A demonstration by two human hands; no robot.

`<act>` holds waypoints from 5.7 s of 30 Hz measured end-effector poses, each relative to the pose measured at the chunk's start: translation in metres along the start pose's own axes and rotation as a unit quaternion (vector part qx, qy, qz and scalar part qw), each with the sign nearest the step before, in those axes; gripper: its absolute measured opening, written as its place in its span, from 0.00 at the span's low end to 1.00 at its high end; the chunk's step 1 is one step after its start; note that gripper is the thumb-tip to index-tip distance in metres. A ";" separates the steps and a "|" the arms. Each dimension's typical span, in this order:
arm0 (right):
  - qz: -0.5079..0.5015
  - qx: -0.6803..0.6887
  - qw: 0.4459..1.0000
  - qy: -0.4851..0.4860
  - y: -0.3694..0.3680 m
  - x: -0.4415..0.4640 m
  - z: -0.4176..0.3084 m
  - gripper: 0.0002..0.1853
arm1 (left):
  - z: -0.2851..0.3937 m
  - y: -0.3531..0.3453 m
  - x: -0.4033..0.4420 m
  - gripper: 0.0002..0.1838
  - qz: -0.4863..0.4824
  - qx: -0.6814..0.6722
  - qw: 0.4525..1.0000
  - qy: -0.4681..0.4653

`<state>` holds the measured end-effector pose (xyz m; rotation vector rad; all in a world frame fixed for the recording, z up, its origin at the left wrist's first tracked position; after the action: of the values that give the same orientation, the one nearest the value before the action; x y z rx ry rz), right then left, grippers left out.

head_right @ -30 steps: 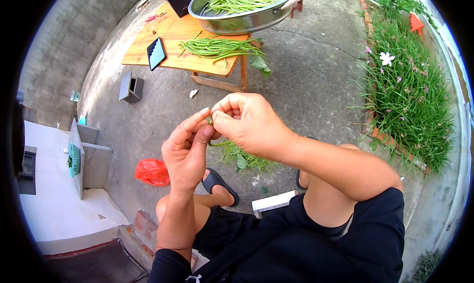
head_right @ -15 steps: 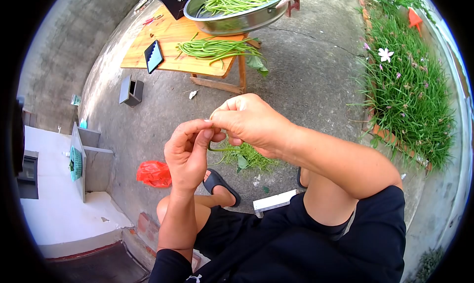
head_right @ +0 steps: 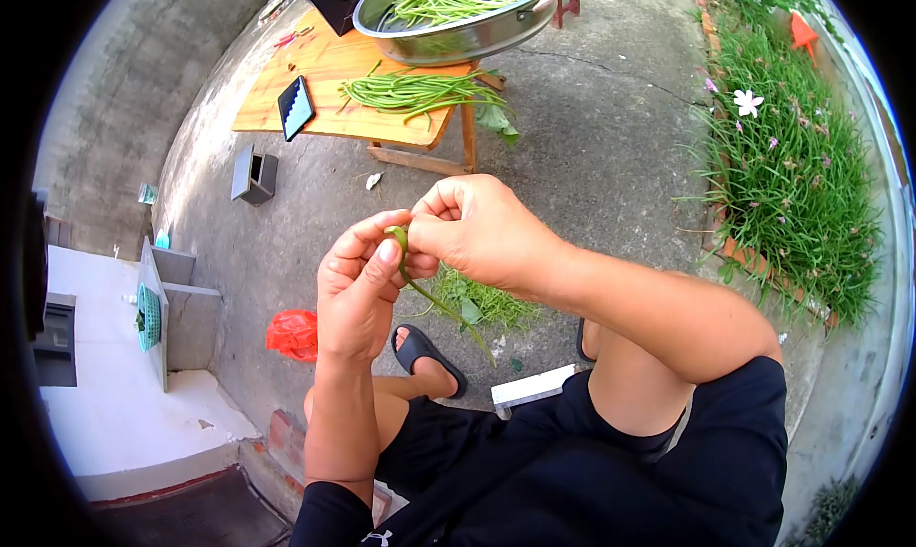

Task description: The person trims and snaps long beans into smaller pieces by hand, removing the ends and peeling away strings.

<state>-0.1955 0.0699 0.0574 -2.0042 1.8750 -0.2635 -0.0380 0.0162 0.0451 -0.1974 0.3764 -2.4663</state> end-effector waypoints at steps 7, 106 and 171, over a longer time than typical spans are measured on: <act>0.004 -0.127 0.989 0.076 0.003 0.004 0.009 0.06 | -0.005 0.004 -0.001 0.11 0.036 -0.093 0.995 -0.026; -0.057 -0.184 0.981 0.005 0.028 0.022 0.014 0.10 | -0.001 0.037 0.000 0.11 0.011 -0.172 0.982 0.081; -0.022 0.014 0.999 -0.035 0.009 0.003 0.011 0.05 | -0.018 0.010 -0.004 0.10 0.068 -0.104 0.992 0.032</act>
<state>-0.1987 0.0679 0.0436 -2.0116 1.7756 -0.2276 -0.0334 0.0155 0.0245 -0.1739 0.6531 -2.3016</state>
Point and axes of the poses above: each hand's wrist, its own x-axis towards the middle knuckle, its own y-axis out of the back of the hand, z = x × y, the point moved 3 cm from there along x, towards the middle knuckle, and after that the axes turned 10 degrees about -z, right-handed, at the moved point
